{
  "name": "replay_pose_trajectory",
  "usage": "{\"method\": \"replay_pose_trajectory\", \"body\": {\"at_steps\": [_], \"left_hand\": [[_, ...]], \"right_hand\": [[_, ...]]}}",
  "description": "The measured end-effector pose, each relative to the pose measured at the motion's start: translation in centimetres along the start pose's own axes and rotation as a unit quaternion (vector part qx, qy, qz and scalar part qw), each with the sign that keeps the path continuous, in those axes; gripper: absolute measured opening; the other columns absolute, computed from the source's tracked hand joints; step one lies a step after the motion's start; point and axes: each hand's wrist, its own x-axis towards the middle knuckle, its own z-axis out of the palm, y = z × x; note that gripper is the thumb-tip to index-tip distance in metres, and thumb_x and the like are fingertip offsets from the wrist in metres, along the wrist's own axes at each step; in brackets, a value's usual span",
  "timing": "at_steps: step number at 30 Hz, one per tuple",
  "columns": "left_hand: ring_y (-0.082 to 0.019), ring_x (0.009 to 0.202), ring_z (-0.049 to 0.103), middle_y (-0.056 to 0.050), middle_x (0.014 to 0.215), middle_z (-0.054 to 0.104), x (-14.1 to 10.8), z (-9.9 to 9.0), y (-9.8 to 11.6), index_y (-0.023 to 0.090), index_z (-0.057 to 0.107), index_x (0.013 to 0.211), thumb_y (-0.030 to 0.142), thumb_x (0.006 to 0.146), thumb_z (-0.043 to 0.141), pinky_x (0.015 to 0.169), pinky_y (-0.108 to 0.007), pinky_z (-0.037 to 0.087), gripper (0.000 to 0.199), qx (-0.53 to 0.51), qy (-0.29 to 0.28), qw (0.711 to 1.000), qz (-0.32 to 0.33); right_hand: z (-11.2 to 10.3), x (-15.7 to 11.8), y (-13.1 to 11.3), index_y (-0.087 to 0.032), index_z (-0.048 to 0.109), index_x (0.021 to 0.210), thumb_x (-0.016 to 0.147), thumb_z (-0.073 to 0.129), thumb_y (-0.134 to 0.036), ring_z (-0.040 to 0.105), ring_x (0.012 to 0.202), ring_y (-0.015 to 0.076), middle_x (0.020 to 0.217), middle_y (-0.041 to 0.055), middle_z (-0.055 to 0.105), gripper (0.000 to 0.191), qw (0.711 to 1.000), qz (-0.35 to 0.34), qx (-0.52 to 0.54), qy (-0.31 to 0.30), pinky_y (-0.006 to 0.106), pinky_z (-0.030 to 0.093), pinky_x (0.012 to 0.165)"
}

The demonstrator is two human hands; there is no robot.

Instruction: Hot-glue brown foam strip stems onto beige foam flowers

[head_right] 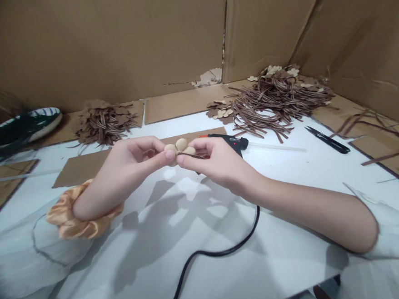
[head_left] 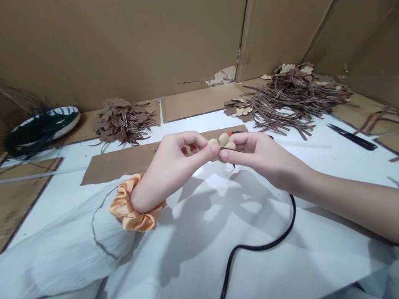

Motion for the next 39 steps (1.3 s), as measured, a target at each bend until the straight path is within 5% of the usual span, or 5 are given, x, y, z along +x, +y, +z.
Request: {"method": "replay_pose_trajectory", "body": {"at_steps": [12,29,39], "left_hand": [[-0.012,0.057,0.051,-0.001,0.06,0.06,0.01,0.04,0.03,0.015,0.063,0.064,0.039,0.078,0.063,0.052,-0.023,0.037,0.028,-0.012,-0.006,1.0,-0.012],[-0.011,0.055,0.051,-0.001,0.059,0.062,-0.3,0.36,0.11,0.016,0.061,0.06,0.032,0.078,0.062,0.052,-0.022,0.038,0.025,-0.015,-0.009,1.0,0.012],[-0.011,0.055,0.048,0.0,0.057,0.057,0.02,0.25,-0.34,0.016,0.058,0.059,0.033,0.078,0.061,0.052,-0.023,0.036,0.026,-0.026,0.009,0.999,0.018]], "right_hand": [[-0.05,-0.26,-0.14,-0.016,0.063,0.079,0.08,0.061,-0.032,0.048,0.068,0.011,0.073,-0.0003,0.054,0.016,0.999,0.0,-0.043,0.0,0.024,0.04,0.06],[0.16,-0.46,-0.25,-0.018,0.064,0.067,0.076,0.061,-0.024,0.049,0.065,0.0112,0.068,-0.0012,0.058,0.011,0.999,0.003,-0.035,0.022,0.024,0.036,0.057],[-0.07,-0.43,-0.13,-0.018,0.063,0.07,0.078,0.064,-0.035,0.049,0.066,0.0117,0.07,-0.0003,0.058,0.019,0.999,0.0,-0.041,0.005,0.024,0.037,0.058]]}}
